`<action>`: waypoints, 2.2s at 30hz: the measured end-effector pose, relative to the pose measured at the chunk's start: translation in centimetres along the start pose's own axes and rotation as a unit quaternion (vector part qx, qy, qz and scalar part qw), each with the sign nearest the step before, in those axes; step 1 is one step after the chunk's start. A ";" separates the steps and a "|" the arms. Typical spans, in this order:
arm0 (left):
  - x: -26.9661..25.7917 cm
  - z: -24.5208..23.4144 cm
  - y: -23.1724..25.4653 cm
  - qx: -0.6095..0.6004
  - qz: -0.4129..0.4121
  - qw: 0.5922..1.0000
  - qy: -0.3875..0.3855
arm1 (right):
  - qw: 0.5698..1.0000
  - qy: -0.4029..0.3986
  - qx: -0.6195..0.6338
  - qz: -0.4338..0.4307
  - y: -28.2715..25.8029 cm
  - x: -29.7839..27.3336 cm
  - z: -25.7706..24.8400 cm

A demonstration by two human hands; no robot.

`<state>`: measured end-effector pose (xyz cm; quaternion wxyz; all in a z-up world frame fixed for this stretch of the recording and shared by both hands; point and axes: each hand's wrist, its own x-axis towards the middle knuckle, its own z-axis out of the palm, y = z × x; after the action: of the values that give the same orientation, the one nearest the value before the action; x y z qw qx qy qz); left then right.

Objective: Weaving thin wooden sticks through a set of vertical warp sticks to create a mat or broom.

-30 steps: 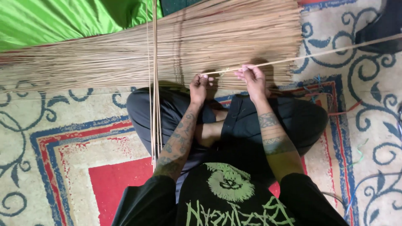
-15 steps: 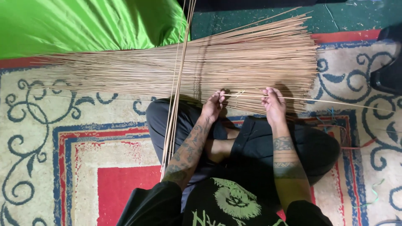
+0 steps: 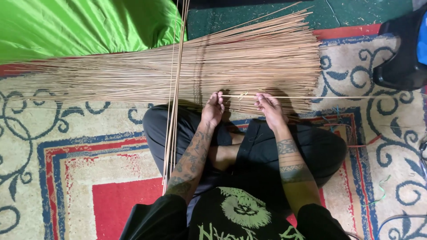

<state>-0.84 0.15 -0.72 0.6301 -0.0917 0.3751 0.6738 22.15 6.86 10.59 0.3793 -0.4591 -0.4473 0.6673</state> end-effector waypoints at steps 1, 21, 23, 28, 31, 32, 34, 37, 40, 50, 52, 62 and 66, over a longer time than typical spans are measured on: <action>0.5 -0.3 -0.1 -0.009 -0.003 1.000 -0.003 | 1.000 0.000 -0.002 -0.003 -0.2 0.0 0.0; -9.8 8.1 3.3 -0.031 0.121 0.990 -0.068 | 0.977 0.069 0.178 -0.090 -0.3 2.2 -4.4; -11.1 8.4 5.4 -0.014 0.164 0.984 -0.069 | 0.974 0.074 0.188 -0.107 -1.9 2.5 -5.4; -15.6 6.6 16.9 -0.026 0.323 0.946 -0.027 | 0.929 0.121 0.326 -0.124 -3.1 3.0 -11.2; -16.6 2.8 23.1 -0.067 0.382 0.921 0.026 | 0.922 0.120 0.348 -0.123 -4.1 2.0 -10.6; -16.7 2.7 23.1 -0.063 0.386 0.920 0.026 | 0.920 0.118 0.353 -0.121 -4.0 1.9 -9.1; -16.7 2.5 23.3 -0.064 0.431 0.898 0.061 | 0.944 0.106 0.301 -0.080 -4.0 1.9 -6.2; -18.6 9.5 16.3 0.128 0.496 0.835 0.200 | 0.968 -0.021 0.249 -0.006 -0.5 1.2 -2.0; -16.6 13.6 5.3 0.200 0.447 0.867 0.094 | 0.957 -0.140 0.251 0.043 4.0 -1.4 2.1; -17.3 11.0 9.0 0.188 0.414 0.890 0.027 | 0.943 -0.033 0.331 0.034 0.9 0.9 -3.1; -17.7 9.6 10.9 0.178 0.442 0.878 0.036 | 0.945 0.004 0.325 0.021 1.5 1.7 -3.9; -18.1 9.3 9.6 0.225 0.446 0.865 0.045 | 0.961 0.211 0.174 0.050 5.0 2.1 -2.5; -18.9 10.1 11.1 0.225 0.455 0.860 0.055 | 0.903 0.344 -0.174 -0.190 2.7 0.0 -1.3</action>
<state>-3.95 -7.47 21.95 0.2356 0.1966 0.5504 0.7765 23.11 6.31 7.88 0.5436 -0.6246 -0.4769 0.2948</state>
